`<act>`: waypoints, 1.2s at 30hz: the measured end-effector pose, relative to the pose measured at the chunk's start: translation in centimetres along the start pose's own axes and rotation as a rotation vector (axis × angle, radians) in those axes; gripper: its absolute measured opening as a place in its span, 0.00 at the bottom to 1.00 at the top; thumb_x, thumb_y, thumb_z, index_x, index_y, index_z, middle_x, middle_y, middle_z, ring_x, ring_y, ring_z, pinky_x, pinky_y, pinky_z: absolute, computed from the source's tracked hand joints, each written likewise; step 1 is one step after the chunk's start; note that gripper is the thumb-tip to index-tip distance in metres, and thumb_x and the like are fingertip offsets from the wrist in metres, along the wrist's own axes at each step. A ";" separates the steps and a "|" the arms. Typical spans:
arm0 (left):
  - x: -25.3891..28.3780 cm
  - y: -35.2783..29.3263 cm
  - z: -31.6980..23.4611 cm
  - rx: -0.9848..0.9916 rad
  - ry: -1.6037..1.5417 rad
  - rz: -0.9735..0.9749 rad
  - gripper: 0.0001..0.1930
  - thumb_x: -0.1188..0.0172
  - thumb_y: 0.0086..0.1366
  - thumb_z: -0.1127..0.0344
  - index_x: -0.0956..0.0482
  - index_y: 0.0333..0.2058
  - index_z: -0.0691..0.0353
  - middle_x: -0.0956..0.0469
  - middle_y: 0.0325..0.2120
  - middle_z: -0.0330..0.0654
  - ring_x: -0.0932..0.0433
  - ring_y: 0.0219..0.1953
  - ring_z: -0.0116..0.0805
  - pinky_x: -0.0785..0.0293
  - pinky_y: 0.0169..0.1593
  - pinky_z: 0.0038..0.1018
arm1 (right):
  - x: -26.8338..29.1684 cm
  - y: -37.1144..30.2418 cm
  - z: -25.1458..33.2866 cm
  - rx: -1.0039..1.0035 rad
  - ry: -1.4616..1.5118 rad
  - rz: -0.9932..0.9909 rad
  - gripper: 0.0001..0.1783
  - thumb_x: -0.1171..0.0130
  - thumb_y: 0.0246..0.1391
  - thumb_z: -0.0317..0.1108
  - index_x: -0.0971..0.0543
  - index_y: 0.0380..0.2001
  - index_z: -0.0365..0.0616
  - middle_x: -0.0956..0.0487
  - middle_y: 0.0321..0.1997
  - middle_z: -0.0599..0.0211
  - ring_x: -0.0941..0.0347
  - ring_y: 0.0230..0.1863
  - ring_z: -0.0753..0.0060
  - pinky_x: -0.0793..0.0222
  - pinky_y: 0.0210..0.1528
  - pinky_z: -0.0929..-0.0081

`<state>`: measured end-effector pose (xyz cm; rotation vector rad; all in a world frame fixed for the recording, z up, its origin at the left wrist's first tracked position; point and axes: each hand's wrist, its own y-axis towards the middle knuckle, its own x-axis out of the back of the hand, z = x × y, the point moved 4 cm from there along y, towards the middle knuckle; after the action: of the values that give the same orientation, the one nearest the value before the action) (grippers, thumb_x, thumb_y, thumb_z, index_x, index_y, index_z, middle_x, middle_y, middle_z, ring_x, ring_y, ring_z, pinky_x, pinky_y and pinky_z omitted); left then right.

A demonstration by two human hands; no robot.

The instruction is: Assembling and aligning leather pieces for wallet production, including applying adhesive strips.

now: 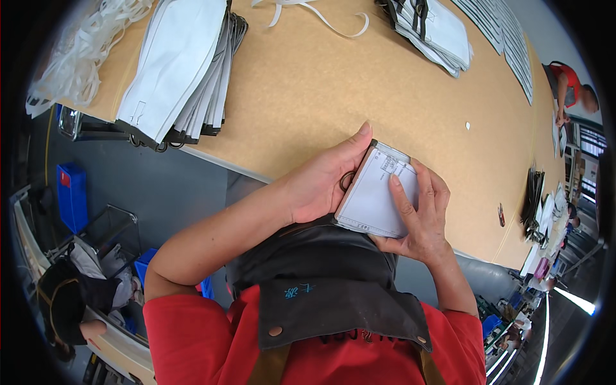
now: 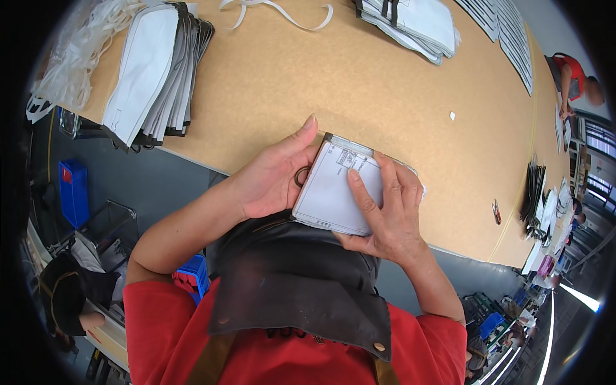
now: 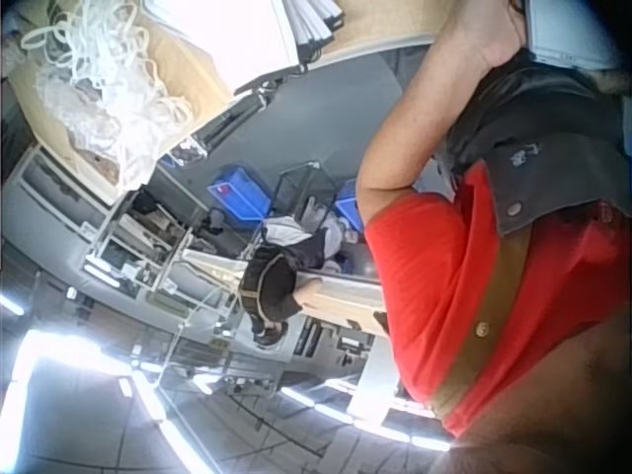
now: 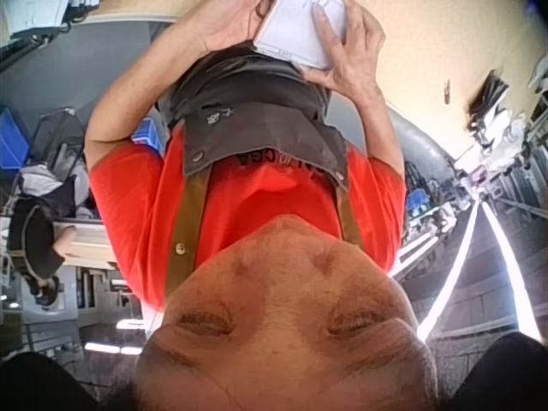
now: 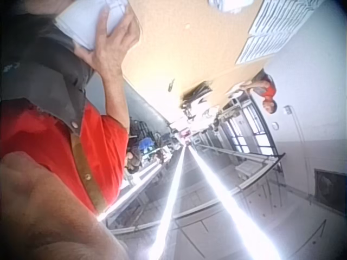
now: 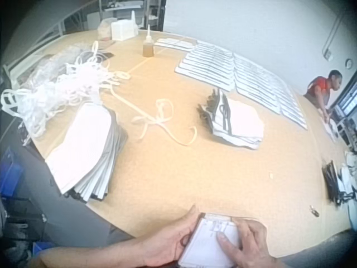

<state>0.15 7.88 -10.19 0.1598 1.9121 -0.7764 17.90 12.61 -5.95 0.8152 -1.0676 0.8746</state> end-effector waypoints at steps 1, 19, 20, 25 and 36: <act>-0.2 0.0 0.0 -0.001 0.001 -0.013 0.35 0.59 0.71 0.33 0.27 0.54 0.61 0.24 0.47 0.39 0.23 0.49 0.27 0.23 0.52 0.28 | 0.0 0.0 0.0 -0.001 0.002 -0.002 0.52 0.25 0.25 0.51 0.25 0.61 0.49 0.39 0.67 0.41 0.38 0.59 0.41 0.42 0.57 0.46; 0.2 0.3 0.2 0.031 0.019 0.053 0.35 0.58 0.70 0.32 0.27 0.54 0.61 0.23 0.46 0.40 0.24 0.50 0.29 0.23 0.53 0.32 | 0.1 0.0 -0.1 0.017 0.001 0.009 0.52 0.25 0.24 0.50 0.25 0.61 0.49 0.38 0.67 0.40 0.37 0.58 0.40 0.42 0.56 0.48; 0.3 0.3 0.2 0.029 0.017 0.053 0.35 0.58 0.70 0.32 0.27 0.54 0.61 0.23 0.46 0.40 0.24 0.50 0.29 0.23 0.53 0.32 | 0.1 0.0 -0.1 0.019 0.004 0.014 0.52 0.25 0.24 0.50 0.25 0.61 0.49 0.38 0.67 0.40 0.37 0.58 0.40 0.42 0.56 0.48; -0.1 0.4 -0.1 0.036 0.126 -0.017 0.36 0.57 0.69 0.31 0.26 0.53 0.61 0.23 0.47 0.40 0.24 0.51 0.29 0.23 0.51 0.31 | 0.0 0.0 0.0 0.040 0.023 0.004 0.52 0.25 0.24 0.50 0.26 0.61 0.49 0.39 0.67 0.40 0.37 0.58 0.40 0.41 0.56 0.47; 0.3 0.6 0.4 0.106 0.053 0.021 0.30 0.49 0.69 0.39 0.26 0.55 0.61 0.23 0.49 0.42 0.21 0.47 0.32 0.23 0.51 0.32 | 0.0 -0.3 -0.1 0.049 0.029 0.022 0.52 0.25 0.26 0.51 0.26 0.62 0.50 0.38 0.66 0.39 0.37 0.59 0.39 0.41 0.56 0.45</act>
<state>0.54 8.05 -10.80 0.2681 1.9169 -0.8678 18.16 12.57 -6.02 0.8303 -1.0350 0.9316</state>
